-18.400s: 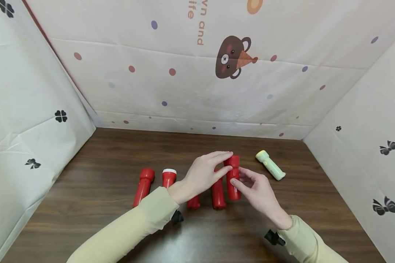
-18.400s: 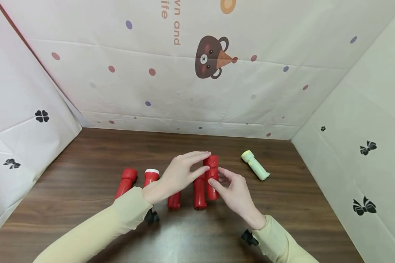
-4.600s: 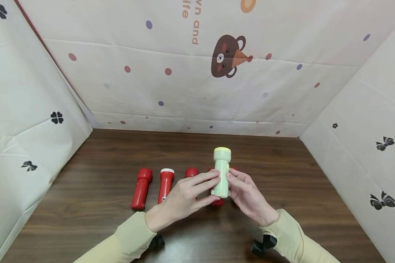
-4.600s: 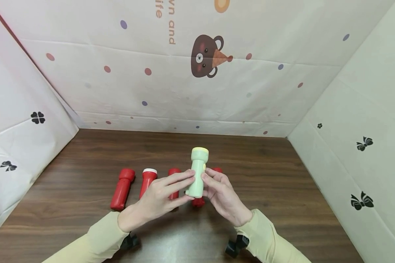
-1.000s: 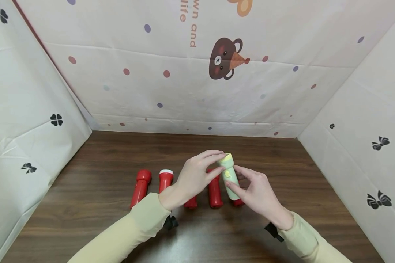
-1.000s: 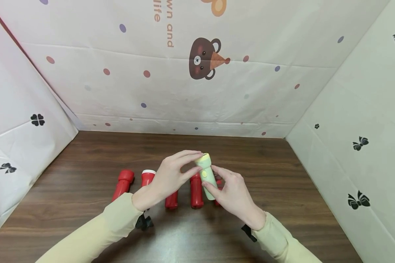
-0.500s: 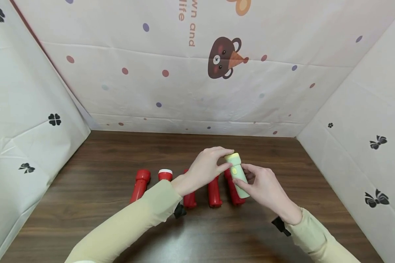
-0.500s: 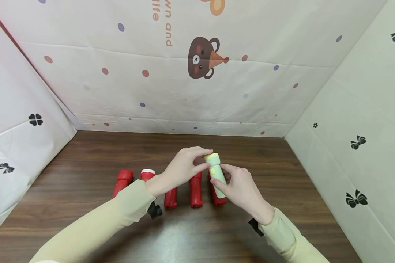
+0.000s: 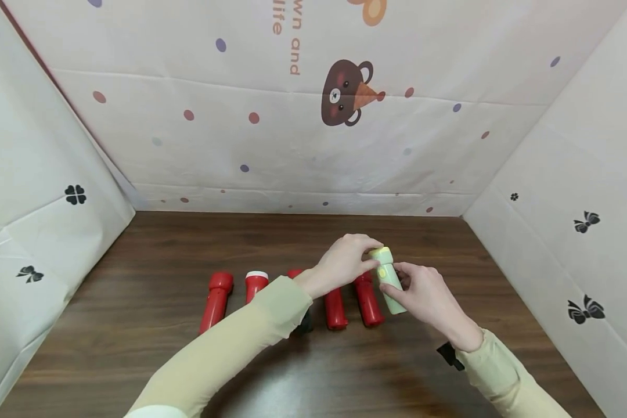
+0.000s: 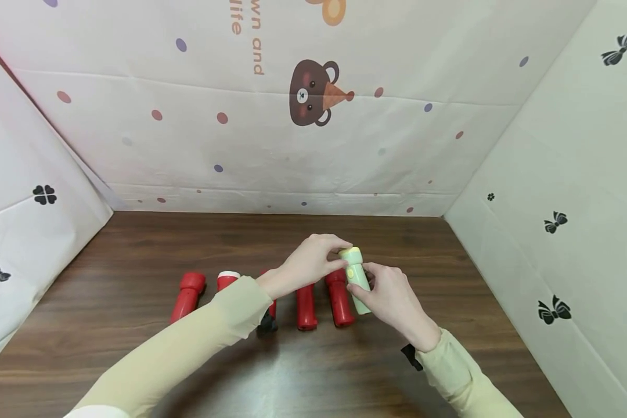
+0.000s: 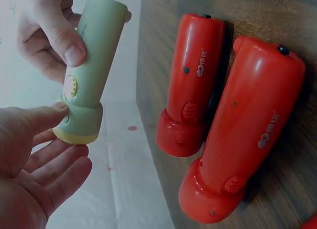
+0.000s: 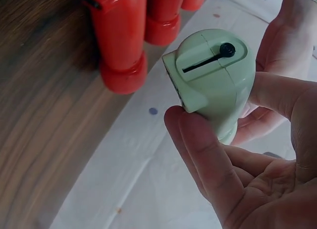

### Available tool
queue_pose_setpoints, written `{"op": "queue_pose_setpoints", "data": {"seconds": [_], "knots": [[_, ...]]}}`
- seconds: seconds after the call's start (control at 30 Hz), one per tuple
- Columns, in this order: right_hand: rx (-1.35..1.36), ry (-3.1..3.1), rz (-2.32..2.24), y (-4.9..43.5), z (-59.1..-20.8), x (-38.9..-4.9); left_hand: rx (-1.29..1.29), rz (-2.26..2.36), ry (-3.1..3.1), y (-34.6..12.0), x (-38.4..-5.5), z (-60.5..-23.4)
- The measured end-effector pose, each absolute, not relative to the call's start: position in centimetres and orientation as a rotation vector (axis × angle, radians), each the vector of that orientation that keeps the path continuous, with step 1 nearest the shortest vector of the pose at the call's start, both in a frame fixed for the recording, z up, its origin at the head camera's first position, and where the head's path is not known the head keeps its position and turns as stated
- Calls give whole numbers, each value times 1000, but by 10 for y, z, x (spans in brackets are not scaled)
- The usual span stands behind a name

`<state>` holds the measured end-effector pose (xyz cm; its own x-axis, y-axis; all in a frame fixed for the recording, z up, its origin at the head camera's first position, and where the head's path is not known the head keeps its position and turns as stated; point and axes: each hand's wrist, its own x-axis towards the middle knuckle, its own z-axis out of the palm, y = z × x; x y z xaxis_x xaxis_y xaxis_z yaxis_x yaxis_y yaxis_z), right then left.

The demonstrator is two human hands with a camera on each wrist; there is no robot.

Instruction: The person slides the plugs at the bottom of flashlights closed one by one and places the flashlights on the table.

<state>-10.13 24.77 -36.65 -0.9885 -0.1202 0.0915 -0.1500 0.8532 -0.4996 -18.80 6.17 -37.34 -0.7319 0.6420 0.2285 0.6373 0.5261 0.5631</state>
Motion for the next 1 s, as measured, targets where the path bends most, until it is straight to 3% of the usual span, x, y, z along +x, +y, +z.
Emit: {"op": "queue_pose_setpoints", "data": {"seconds": [1.0], "knots": [[66, -3077, 637, 267, -411, -116, 1220, 542, 2788, 114, -208, -409]]}}
